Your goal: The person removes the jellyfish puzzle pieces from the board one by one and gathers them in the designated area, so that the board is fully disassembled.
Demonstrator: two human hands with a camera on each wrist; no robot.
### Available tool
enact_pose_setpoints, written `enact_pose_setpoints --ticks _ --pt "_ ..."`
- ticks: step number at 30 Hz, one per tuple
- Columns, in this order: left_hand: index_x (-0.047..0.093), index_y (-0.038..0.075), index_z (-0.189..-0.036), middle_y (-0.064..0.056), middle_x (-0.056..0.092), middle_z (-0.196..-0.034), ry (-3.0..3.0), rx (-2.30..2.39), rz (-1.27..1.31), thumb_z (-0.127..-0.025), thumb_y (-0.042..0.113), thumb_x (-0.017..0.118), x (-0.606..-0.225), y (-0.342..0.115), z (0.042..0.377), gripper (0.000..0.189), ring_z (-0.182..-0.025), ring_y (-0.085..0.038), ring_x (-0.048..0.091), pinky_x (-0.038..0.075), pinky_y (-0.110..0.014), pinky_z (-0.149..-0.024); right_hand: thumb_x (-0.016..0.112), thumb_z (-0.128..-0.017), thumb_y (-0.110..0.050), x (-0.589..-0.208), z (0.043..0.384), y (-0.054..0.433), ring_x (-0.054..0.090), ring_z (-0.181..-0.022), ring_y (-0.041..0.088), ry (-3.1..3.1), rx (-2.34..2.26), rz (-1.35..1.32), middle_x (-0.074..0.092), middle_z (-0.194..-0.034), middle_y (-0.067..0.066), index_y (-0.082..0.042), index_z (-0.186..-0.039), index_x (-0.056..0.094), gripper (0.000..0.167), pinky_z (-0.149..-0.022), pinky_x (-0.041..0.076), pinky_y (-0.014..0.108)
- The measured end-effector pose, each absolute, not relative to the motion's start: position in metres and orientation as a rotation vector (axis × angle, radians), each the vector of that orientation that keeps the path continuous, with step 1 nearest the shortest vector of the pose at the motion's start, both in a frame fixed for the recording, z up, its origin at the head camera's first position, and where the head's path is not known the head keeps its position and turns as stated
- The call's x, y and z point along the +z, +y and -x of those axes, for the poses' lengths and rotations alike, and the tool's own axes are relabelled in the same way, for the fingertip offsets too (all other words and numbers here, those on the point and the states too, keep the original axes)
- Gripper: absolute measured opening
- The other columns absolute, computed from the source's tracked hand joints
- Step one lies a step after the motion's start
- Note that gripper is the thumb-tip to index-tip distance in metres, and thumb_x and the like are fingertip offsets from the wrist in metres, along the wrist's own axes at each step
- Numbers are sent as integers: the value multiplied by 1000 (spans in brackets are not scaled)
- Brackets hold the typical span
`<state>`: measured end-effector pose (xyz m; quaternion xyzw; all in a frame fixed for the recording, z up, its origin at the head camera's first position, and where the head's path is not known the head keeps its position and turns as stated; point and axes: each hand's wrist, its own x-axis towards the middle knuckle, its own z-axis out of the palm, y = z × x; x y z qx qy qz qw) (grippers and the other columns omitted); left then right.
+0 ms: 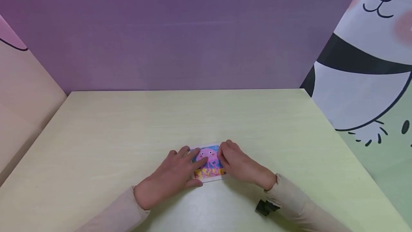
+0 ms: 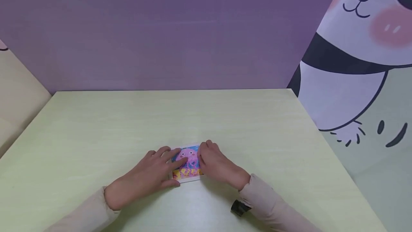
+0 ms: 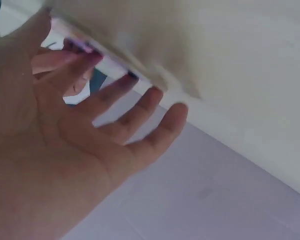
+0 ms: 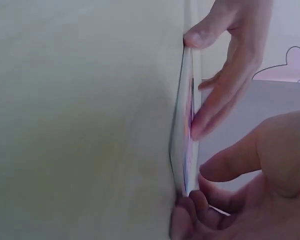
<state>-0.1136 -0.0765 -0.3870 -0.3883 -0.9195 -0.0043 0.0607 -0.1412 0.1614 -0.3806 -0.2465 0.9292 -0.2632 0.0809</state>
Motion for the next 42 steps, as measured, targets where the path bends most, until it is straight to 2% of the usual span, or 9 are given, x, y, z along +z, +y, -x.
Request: enact_pose_setpoints --ticks 5,10,14,21,25,32,42 --pt "56 23 -143 -11 51 -145 -2841 -99 1208 -88 56 68 -385 -78 115 65 -128 -32 47 50 -47 -89 55 -100 -4 -380 142 159 49 -84 14 2819 -834 656 50 -97 3 3 -118 58 20 -70 47 25" --pt "52 19 -143 -16 46 -146 -2877 -202 1211 -88 55 68 -384 -79 116 67 -133 -35 41 42 -52 -101 60 -96 -2 -379 144 158 51 -84 14 2847 -833 669 57 -94 2 4 -115 65 21 -72 48 26" --pt "46 16 -147 -19 41 -150 -2914 -245 1190 -89 56 67 -386 -79 117 73 -137 -36 37 38 -53 -105 61 -95 -3 -378 145 157 52 -83 14 2872 -841 581 58 -92 1 2 -111 68 18 -71 48 27" --pt "43 20 -149 -19 43 -146 -2887 -254 1206 -87 59 66 -390 -77 118 77 -132 -35 40 41 -52 -102 58 -96 -2 -378 144 157 51 -83 16 2862 -861 521 55 -90 3 4 -107 65 14 -70 49 27" --pt "46 23 -147 -19 45 -142 -2863 -285 1216 -86 58 68 -390 -77 118 74 -128 -34 42 42 -51 -99 56 -97 -1 -379 142 155 52 -85 15 2881 -828 565 57 -94 5 6 -111 64 17 -74 51 28" --pt "49 25 -143 -15 49 -131 -2805 -281 1256 -86 57 69 -389 -79 120 69 -117 -30 45 43 -45 -90 57 -97 -1 -378 141 153 53 -81 13 2918 -801 660 59 -93 4 6 -112 67 20 -70 50 25" --pt "49 25 -145 -15 47 -135 -2835 -286 1236 -86 59 68 -391 -79 119 71 -122 -33 44 44 -49 -93 60 -94 -3 -378 145 157 52 -78 13 2883 -815 613 56 -90 1 3 -111 66 20 -67 48 24"
